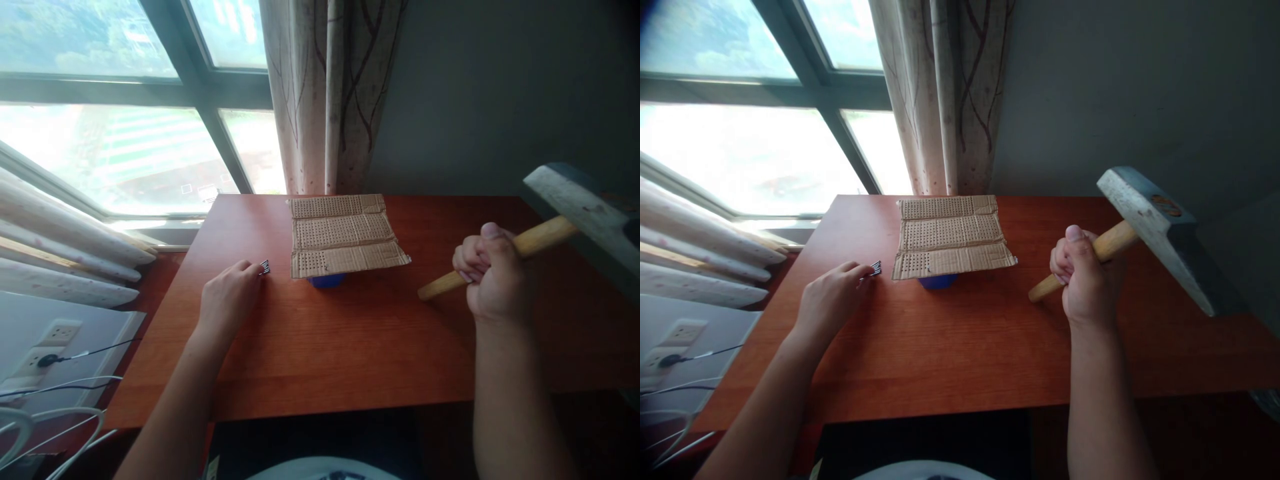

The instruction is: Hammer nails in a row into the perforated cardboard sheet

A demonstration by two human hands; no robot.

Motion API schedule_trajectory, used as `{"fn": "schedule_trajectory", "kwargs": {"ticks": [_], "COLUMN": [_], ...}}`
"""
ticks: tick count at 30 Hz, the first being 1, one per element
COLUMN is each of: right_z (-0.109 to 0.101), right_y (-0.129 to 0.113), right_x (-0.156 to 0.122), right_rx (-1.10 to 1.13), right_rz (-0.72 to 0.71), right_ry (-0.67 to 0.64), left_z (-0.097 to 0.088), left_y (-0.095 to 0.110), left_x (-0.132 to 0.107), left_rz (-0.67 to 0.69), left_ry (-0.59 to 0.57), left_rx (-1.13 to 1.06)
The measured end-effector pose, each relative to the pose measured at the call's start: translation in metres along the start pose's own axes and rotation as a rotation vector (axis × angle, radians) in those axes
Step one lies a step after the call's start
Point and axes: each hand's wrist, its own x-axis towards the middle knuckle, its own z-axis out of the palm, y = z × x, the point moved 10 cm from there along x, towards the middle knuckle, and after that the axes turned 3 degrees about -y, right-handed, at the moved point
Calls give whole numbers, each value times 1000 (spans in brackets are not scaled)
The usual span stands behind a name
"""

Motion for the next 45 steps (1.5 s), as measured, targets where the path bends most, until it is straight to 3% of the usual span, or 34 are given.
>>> {"fn": "schedule_trajectory", "kwargs": {"ticks": [9,23,25,28,32,35,40,45], "right_z": [-1,-1,-1,-2,-2,-2,-1,-1], "right_y": [1,-1,-1,-2,-3,-3,-3,-3], "right_x": [-1,0,0,0,0,0,0,0], "right_rx": [15,-1,-3,-3,0,0,-4,-7], "right_rz": [13,-7,-9,-14,-19,-21,-12,-12], "right_ry": [12,17,19,32,37,34,27,22], "left_z": [3,4,1,-10,-37,-52,-72,-77], "left_y": [1,13,12,7,-5,-11,20,55], "left_x": [-1,-8,-9,-9,-13,-18,-19,-10], "left_rz": [5,81,80,76,72,-4,58,168], "left_ry": [-34,-271,-237,-87,147,252,342,401], "left_rx": [21,24,1,-142,-615,-979,-1219,-1102]}}
